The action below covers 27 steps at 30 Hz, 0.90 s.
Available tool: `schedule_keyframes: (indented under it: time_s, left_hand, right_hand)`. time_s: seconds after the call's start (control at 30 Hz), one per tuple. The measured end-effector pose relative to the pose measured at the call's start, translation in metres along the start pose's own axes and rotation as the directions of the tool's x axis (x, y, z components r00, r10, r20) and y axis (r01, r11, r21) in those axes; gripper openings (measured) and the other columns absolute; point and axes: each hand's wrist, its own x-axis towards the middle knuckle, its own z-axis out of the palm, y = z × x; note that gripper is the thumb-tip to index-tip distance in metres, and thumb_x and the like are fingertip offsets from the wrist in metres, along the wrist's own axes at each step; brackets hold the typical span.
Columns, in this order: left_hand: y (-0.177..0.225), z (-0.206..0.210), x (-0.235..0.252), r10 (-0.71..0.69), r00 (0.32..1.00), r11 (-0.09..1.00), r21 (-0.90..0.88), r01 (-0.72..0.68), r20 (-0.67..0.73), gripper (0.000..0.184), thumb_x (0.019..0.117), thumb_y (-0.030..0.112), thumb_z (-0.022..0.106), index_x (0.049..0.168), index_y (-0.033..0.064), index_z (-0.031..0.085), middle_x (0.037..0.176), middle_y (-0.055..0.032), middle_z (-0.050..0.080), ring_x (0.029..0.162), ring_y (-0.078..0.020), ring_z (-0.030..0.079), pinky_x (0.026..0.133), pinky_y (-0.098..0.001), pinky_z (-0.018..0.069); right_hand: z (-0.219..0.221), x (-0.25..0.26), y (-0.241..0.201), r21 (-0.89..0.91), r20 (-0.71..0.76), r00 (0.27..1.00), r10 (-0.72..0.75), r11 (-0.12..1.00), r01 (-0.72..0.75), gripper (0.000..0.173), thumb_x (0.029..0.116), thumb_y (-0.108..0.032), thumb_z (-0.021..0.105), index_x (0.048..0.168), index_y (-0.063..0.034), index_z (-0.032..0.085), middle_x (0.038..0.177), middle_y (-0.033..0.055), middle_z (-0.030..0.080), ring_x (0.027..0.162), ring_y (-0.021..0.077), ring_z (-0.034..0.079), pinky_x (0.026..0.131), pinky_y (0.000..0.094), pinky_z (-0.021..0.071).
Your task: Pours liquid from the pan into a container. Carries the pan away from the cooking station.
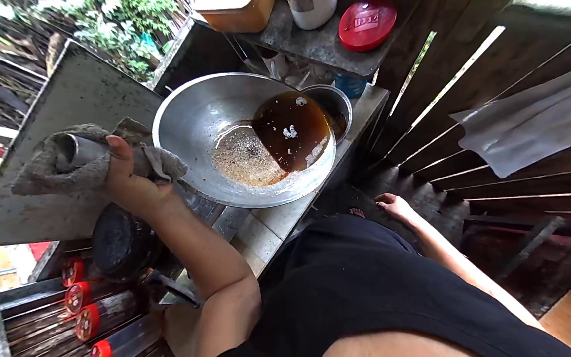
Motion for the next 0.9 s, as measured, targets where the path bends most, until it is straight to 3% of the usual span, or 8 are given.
schedule_keyframes:
  time_s: [0.1,0.23,0.37,0.9]
  left_hand:
    - [-0.003,-0.005,0.004,0.004,1.0,1.0,0.023,-0.004,0.005,0.036,0.0962,0.008,0.066,0.126,0.0008,0.047,0.106,-0.0106,0.066,0.099,-0.02,0.068,0.089,-0.0407,0.0593]
    - [0.001,-0.001,0.004,0.021,1.0,0.999,0.049,-0.021,-0.008,0.039,0.0959,0.007,0.067,0.128,-0.0002,0.046,0.11,-0.011,0.066,0.104,-0.0197,0.067,0.093,-0.0404,0.0584]
    - [0.004,0.001,0.005,0.028,0.999,0.998,0.057,-0.028,0.017,0.035,0.0946,0.006,0.068,0.124,0.0008,0.049,0.106,-0.01,0.067,0.101,-0.0194,0.068,0.09,-0.0398,0.0592]
    - [0.012,0.006,0.01,0.044,0.998,0.992,0.115,-0.048,0.042,0.047,0.09,0.007,0.074,0.127,0.0008,0.046,0.109,-0.009,0.066,0.102,-0.0183,0.068,0.091,-0.039,0.059]
  right_hand:
    - [-0.003,-0.004,-0.005,0.0,0.014,1.0,-0.008,1.0,0.008,0.035,0.109,-0.015,0.05,0.14,0.0012,0.055,0.131,0.0269,0.063,0.113,0.0368,0.067,0.099,0.0529,0.0519]
    - [-0.004,-0.003,-0.006,-0.001,0.015,1.0,0.009,1.0,-0.009,0.035,0.1092,-0.016,0.05,0.14,-0.0002,0.055,0.131,0.0257,0.063,0.111,0.0355,0.067,0.097,0.0516,0.0523]
    - [-0.003,-0.001,-0.002,0.0,0.015,1.0,0.016,1.0,-0.016,0.035,0.1093,-0.016,0.05,0.14,-0.0006,0.055,0.131,0.0254,0.063,0.109,0.0359,0.067,0.096,0.052,0.0526]
    - [-0.002,-0.005,0.002,0.011,0.02,0.998,0.056,0.998,-0.056,0.035,0.1096,-0.017,0.05,0.141,-0.0012,0.055,0.132,0.0259,0.063,0.111,0.0373,0.066,0.096,0.0531,0.0515]
